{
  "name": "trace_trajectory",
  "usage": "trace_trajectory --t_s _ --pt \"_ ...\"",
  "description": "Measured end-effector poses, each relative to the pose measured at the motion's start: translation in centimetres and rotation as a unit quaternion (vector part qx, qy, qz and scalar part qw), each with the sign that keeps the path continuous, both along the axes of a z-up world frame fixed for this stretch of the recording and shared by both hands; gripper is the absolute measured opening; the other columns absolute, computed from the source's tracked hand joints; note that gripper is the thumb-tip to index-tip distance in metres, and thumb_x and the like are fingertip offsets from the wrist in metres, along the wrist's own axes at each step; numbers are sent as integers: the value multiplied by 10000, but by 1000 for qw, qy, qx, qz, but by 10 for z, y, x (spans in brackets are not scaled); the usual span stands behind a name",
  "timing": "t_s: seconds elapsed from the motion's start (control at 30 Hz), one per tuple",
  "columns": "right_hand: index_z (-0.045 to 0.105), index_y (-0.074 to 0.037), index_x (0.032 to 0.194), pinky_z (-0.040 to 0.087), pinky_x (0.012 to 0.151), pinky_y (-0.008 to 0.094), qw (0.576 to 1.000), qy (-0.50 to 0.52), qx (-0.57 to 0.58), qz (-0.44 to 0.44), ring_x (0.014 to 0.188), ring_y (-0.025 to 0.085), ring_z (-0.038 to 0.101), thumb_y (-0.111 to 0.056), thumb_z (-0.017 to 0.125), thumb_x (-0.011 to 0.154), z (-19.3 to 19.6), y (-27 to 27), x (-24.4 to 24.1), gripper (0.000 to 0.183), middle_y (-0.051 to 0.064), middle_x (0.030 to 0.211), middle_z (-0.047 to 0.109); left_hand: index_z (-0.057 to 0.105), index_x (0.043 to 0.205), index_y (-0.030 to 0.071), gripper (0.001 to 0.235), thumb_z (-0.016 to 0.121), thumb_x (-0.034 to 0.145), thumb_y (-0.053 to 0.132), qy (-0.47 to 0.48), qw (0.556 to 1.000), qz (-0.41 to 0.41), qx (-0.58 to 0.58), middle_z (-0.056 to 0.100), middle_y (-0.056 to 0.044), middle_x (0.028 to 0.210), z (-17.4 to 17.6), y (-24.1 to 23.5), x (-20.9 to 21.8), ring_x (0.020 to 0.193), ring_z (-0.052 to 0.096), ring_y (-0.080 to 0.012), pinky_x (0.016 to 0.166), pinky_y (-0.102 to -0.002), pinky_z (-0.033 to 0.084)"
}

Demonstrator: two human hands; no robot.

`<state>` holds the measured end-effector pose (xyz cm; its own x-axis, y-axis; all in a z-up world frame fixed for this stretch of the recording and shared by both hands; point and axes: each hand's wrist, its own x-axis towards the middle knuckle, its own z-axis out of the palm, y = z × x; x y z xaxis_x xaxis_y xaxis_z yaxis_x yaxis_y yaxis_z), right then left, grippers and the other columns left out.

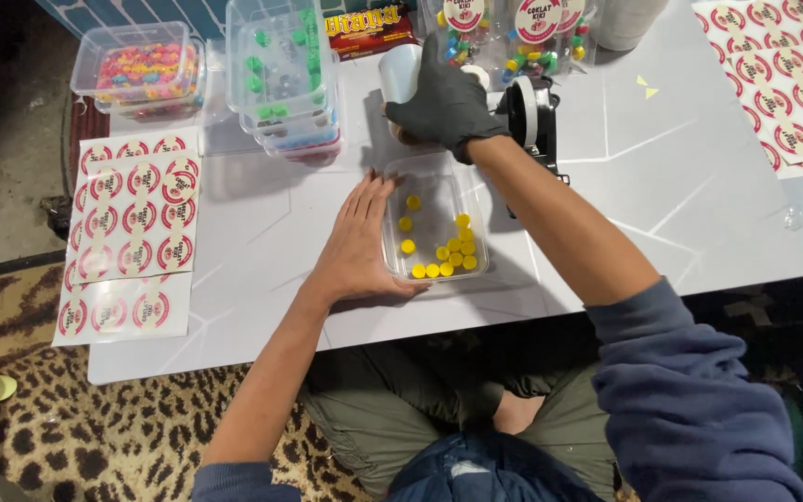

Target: The person sorts small, colorful capsules into separate clear plastic containers on a white table. They handle yellow, green, brown, blue, and red capsules, arranging them into distinct piles within the containers.

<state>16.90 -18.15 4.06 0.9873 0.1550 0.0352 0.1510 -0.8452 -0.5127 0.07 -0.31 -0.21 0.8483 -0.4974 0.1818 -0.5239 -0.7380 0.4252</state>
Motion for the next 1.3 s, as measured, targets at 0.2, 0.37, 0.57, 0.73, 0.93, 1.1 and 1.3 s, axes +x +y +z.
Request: trace_trajectory --t_s 0.2,0.37,0.57,0.73,0.93,1.1,1.3 --pt "393 -69 1361 570 802 493 993 54 94 -39 1140 360 632 -452 817 699 -5 5 4 875 145 1265 641 220 1565 26 1375 881 565 699 28 1000 -3 -9 242 -202 1648 5 0 0 1559 130 -371 1252 -510 139" --pt "651 -58 1194 669 537 289 977 70 201 8 615 147 787 -257 814 783 73 -45 -51 485 93 839 788 216 1567 55 1367 908 557 661 27 999 -2 -30 245 -205 1651 5 1 -1 1566 127 -361 1255 -505 145" --pt "546 -37 1435 500 958 346 976 -32 205 71 1237 236 624 -121 768 906 89 -181 -66 579 103 1397 630 228 1561 88 1312 912 577 621 23 998 -16 -48 281 -157 1644 8 0 -2 1568 133 -360 1252 -517 152" --pt "659 -105 1315 462 717 324 983 -12 154 -99 969 178 621 -321 798 841 39 -264 -48 539 49 1130 668 240 1552 71 1302 907 575 617 17 999 -19 -42 295 -162 1635 10 -5 -1 1563 148 -375 1245 -531 165" --pt "677 -61 1322 533 731 474 981 -61 42 -181 1021 335 632 -462 846 723 -22 -279 -30 740 176 1135 696 239 1549 84 1282 892 587 622 25 999 -10 -39 298 -157 1632 12 -7 -2 1561 162 -377 1243 -555 173" --pt "635 -46 1289 511 713 524 982 -77 -46 -164 984 435 633 -544 799 725 -35 -278 -26 771 235 1106 695 243 1548 75 1290 904 578 610 25 999 -10 -43 304 -163 1632 11 -6 -1 1561 162 -379 1248 -548 167" --pt "320 27 1523 420 971 610 936 -305 -104 -140 1241 501 481 -514 981 901 -26 -249 -39 1056 314 1373 454 254 1544 65 1303 921 563 601 14 998 -13 -53 315 -169 1622 10 -4 0 1560 162 -384 1249 -540 171"
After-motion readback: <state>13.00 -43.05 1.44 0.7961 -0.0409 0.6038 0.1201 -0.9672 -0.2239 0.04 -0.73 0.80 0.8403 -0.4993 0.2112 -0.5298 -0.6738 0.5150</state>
